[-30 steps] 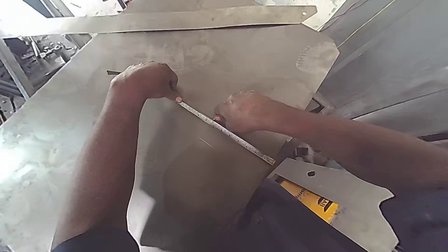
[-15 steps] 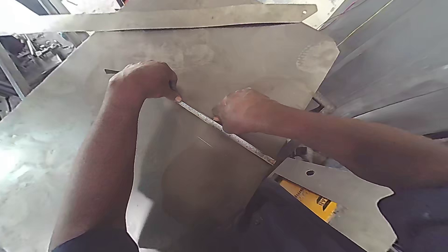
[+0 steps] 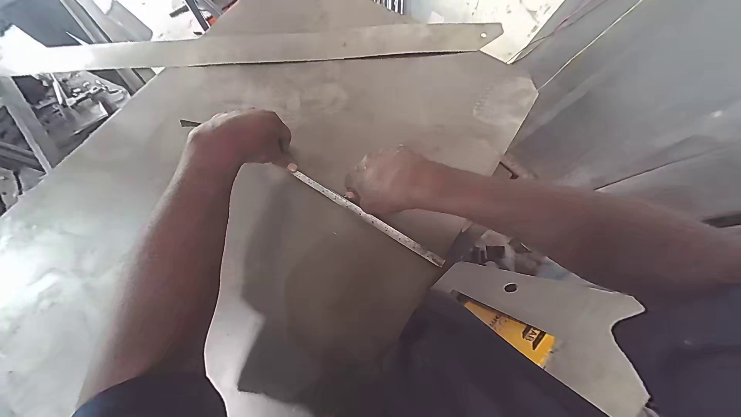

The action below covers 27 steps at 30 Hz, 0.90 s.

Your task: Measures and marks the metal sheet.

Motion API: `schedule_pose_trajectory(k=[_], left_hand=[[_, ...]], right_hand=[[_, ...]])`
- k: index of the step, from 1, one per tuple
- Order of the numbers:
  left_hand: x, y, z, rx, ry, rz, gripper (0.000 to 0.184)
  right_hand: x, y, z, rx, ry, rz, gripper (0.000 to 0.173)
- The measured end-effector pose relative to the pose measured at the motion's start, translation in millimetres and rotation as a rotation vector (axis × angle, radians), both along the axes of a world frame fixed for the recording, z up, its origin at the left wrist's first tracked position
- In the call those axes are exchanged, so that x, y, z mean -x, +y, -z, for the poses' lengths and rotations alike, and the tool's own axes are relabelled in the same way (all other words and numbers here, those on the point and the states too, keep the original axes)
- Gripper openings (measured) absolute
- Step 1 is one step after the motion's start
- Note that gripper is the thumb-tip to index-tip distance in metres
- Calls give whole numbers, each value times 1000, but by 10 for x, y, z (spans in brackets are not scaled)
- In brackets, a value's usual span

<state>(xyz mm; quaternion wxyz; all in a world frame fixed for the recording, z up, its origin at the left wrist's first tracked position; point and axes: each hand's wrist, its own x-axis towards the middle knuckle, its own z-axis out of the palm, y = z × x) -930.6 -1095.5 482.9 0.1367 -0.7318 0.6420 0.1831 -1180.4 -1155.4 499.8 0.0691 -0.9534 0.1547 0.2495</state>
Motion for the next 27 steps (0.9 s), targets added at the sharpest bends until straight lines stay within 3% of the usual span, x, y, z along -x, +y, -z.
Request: schedule_pose_trajectory(k=[12,19,23,27], left_hand=[[26,-3,-8,-17,-3,-52,36],[-1,2,-43,-3,24,-2,33],[105,414,-174,108,-8,-67,37],[528,1142,-511,402,-25,-285,37]], right_hand=[[1,47,-41,15,44,0,18],[-100,17,-274,293,49,-12,20],[282,-288,-378,42,-144,-40,34],[818,-574,-184,-281,-338,-74,39]])
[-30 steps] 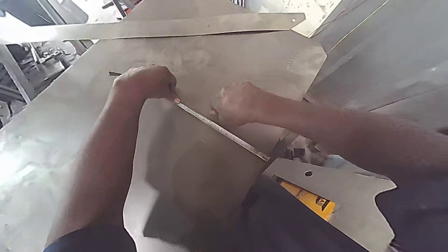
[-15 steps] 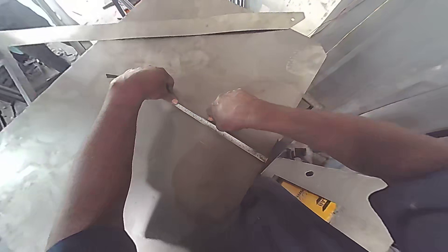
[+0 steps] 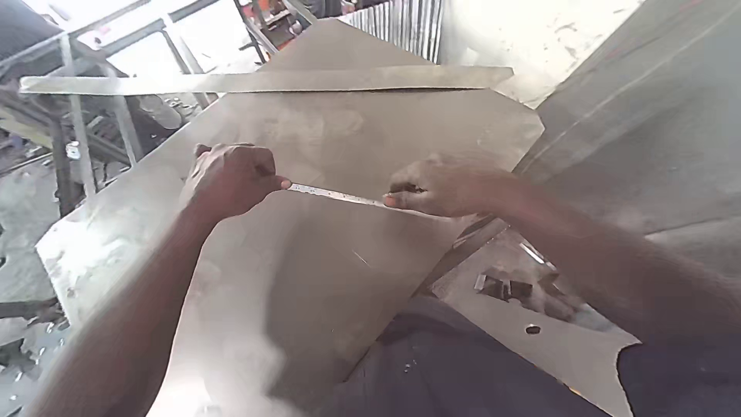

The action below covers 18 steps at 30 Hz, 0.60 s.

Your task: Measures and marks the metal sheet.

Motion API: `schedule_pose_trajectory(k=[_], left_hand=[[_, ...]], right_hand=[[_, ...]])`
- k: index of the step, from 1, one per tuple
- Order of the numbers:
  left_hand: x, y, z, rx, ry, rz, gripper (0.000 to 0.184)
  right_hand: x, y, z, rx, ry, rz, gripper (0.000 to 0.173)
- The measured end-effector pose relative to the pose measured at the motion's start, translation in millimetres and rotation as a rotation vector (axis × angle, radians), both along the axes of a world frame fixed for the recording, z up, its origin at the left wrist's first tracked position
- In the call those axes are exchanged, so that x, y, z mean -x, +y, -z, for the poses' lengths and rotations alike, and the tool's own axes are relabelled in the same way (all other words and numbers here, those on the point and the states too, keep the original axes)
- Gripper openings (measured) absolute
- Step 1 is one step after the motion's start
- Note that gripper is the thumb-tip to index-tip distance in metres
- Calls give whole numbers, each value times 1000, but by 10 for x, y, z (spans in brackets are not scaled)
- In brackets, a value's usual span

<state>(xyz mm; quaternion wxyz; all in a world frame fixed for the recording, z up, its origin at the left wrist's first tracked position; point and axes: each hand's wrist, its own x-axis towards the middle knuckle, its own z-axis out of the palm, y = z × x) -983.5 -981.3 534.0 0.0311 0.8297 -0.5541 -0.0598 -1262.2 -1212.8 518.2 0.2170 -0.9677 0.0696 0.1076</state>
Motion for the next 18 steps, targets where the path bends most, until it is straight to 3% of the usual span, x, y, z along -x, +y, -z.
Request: schedule_pose_trajectory(k=[4,8,12,18], left_hand=[[649,604,-115,55,42,-306,36],[1249,918,155,7,107,-581,36],[1561,1099,404,-21,203,-700,38],[1700,1109,340,-73,301,-788,40]], right_hand=[[251,-159,161,-172,-113,-33,24],[266,-270,259,-170,-39,-20,18],[165,-350,368,-221,-13,-163,26],[-30,-363,446,-71,-72,-318,26]])
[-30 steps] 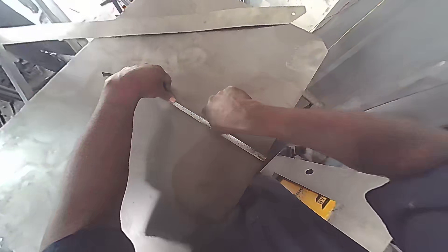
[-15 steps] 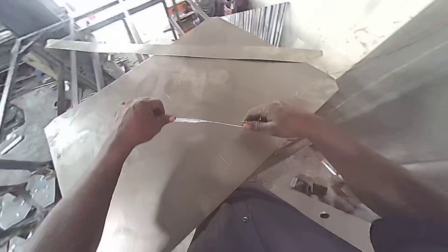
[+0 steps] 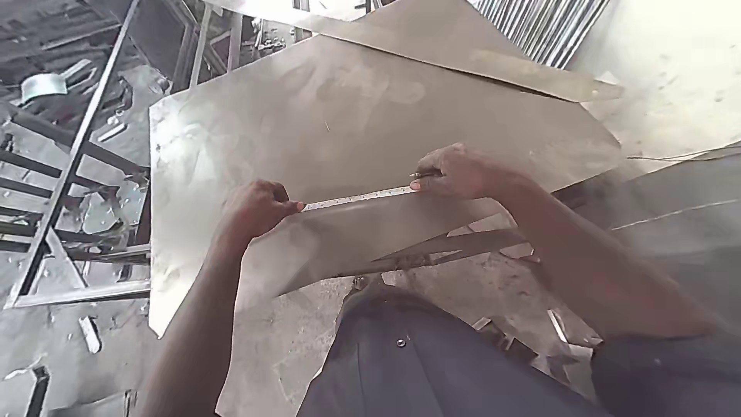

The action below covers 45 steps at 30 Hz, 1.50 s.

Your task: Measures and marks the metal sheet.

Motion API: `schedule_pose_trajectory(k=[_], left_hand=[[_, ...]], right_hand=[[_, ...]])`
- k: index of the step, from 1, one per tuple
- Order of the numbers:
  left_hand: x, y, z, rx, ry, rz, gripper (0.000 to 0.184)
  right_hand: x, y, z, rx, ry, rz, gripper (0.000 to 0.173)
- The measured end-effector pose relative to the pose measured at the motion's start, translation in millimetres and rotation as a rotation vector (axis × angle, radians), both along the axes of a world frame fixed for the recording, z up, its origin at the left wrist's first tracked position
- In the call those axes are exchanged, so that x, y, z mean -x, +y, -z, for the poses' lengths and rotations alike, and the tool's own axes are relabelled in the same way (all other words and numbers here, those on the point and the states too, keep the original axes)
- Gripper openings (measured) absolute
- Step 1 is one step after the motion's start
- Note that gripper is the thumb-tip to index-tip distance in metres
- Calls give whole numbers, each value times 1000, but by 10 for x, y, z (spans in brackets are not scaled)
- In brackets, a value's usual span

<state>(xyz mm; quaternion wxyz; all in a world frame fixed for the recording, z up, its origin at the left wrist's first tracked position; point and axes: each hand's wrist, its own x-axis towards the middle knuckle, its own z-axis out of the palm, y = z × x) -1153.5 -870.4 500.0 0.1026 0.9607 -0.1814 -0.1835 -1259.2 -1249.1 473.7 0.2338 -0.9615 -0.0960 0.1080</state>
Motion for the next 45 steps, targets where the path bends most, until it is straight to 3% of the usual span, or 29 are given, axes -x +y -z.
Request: schedule_pose_trajectory(k=[7,15,26,45], left_hand=[[-62,147,144,-2,-24,-82,42],[-84,710,192,-118,-122,-195,45],[9,188,155,-247,-152,-153,47],[-32,5,156,-293,-115,-173,44]], right_hand=[[-290,71,4,123,65,17,31],[-387,-63,51,152,70,74,32],[-454,-366,-12,172,89,200,33],[-560,-558,13,103,81,173,30]])
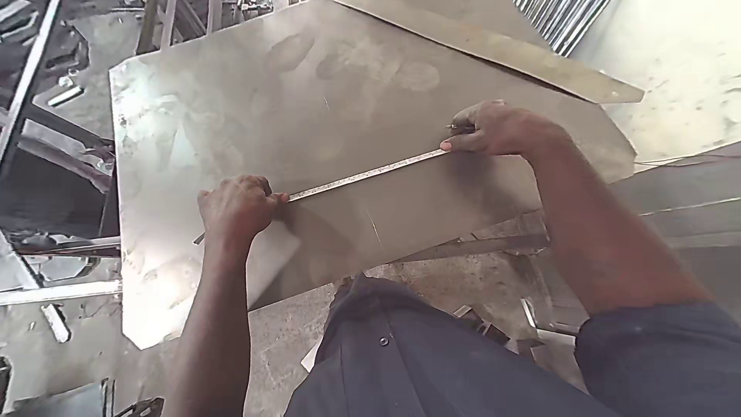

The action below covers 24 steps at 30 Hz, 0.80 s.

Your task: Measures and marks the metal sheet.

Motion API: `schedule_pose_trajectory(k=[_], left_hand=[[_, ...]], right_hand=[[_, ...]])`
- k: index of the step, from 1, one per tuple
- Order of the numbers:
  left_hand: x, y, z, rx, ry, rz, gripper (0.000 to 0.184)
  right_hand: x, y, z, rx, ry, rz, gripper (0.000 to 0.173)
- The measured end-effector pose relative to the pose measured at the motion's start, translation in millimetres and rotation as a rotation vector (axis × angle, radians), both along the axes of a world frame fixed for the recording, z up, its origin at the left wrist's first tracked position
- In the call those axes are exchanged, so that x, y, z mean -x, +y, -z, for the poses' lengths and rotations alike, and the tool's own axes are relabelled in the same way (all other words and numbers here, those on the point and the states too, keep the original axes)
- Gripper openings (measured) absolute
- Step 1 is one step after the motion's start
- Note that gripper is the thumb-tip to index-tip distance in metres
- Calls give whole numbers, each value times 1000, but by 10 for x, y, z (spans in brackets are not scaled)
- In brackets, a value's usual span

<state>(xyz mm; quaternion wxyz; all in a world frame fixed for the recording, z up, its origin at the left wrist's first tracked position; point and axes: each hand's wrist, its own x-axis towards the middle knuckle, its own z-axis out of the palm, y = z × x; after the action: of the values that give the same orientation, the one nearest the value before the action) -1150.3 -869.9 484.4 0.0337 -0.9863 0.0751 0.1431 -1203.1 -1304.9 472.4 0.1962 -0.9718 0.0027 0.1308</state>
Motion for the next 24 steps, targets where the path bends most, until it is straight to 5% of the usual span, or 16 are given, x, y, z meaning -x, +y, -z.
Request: schedule_pose_trajectory(k=[24], left_hand=[[-57,-49,-33,-16,54,8,43]], right_hand=[[-18,139,-147,11,-169,-65,32]])
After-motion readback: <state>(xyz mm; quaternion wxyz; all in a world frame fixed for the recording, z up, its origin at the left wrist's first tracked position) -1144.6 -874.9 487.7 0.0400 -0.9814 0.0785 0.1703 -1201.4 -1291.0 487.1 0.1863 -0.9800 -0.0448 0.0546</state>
